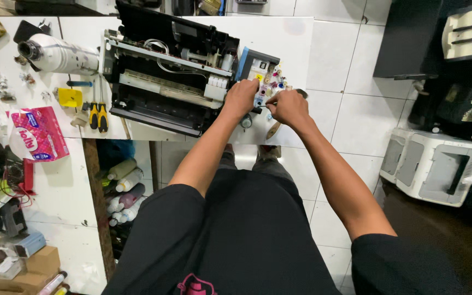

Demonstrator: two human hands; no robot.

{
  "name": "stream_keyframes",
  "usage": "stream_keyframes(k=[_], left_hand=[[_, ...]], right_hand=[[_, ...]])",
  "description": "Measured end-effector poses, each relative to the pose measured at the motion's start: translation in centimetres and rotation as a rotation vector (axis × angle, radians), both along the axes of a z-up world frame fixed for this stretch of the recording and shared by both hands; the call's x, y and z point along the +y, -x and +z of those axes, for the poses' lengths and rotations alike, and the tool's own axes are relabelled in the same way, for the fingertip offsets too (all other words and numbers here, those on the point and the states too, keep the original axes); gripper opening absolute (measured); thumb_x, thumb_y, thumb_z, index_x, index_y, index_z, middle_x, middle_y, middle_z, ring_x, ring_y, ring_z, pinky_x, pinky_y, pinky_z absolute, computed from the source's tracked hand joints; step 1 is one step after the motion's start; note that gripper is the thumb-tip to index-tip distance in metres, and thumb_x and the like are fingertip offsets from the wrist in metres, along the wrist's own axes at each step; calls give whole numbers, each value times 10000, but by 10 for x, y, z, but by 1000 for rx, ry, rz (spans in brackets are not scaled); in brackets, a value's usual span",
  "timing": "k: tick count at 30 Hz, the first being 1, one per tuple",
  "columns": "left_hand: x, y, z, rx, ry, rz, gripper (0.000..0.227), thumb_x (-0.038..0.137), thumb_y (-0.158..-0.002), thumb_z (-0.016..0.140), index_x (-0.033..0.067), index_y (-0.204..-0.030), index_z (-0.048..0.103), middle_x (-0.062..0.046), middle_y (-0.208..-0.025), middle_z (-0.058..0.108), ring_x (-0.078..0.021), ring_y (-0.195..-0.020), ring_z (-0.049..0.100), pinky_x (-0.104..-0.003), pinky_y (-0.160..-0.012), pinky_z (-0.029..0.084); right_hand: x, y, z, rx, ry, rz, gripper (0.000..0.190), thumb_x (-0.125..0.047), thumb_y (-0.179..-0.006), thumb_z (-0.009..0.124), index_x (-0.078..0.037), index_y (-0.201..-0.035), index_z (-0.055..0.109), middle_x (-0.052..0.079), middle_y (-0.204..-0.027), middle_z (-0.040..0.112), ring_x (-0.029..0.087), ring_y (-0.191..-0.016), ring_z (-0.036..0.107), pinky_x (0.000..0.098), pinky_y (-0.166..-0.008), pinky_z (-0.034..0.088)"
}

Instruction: The person cleans the internal components of a disassembled printer using a brush and a small bottle. They apply liquid from the bottle to the brush and scrub various parts of the printer's mechanism, including the print head area and surrounding components.

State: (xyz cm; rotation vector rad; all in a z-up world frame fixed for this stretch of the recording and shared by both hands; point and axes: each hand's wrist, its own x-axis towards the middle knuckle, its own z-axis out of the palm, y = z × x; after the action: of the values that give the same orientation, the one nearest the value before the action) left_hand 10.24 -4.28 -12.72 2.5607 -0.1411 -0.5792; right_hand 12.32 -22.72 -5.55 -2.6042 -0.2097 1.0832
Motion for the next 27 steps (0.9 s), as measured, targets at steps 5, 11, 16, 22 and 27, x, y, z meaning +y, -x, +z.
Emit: stream_keyframes(k=[5,11,16,22,27], left_hand=[[2,4,-8,16,-26,-13,148,13,-996,563,124,-1093,569,-173,-979,656,-508,-916,734,-577,-812,628],[5,3,-12,8,-27,-20,162,9,-993,551,128,-1100,576,-168,-971,667,-510,-908,739,-580,-804,622],[2,1,-20,7,-50,-29,157,19,-989,560,136,-1090,587,-163,-961,676,-493,-886,746,-570,-791,623],[2,-1,-5,1,-80,-44,200,14,-977,558,144,-1119,612,-144,-960,696,-469,-909,749,-545,-822,617],[3,0,-11,8,-55,-43,202,16,-979,567,142,-1132,608,-149,-974,695,-468,-933,742,-546,-829,612]], right_hand=[[-27,14,-21,-43,2,10,238,-390,-975,719,-358,-1175,843,222,-1052,806,521,-1055,747,595,-935,622],[-76,46,-64,-183,-216,-235,282,-372,-1030,705,-304,-1283,808,157,-1133,801,472,-1087,732,585,-957,604],[-44,69,-72,-59,-442,-779,346,-320,-1102,604,-79,-1315,732,76,-612,698,245,-740,757,453,-816,593],[6,48,-92,42,-411,-889,397,-374,-819,908,-146,-1003,641,34,-705,723,225,-708,762,400,-783,615],[16,23,-123,115,-260,-748,467,-270,-653,898,-145,-1030,653,46,-931,766,302,-1027,771,475,-931,584]])
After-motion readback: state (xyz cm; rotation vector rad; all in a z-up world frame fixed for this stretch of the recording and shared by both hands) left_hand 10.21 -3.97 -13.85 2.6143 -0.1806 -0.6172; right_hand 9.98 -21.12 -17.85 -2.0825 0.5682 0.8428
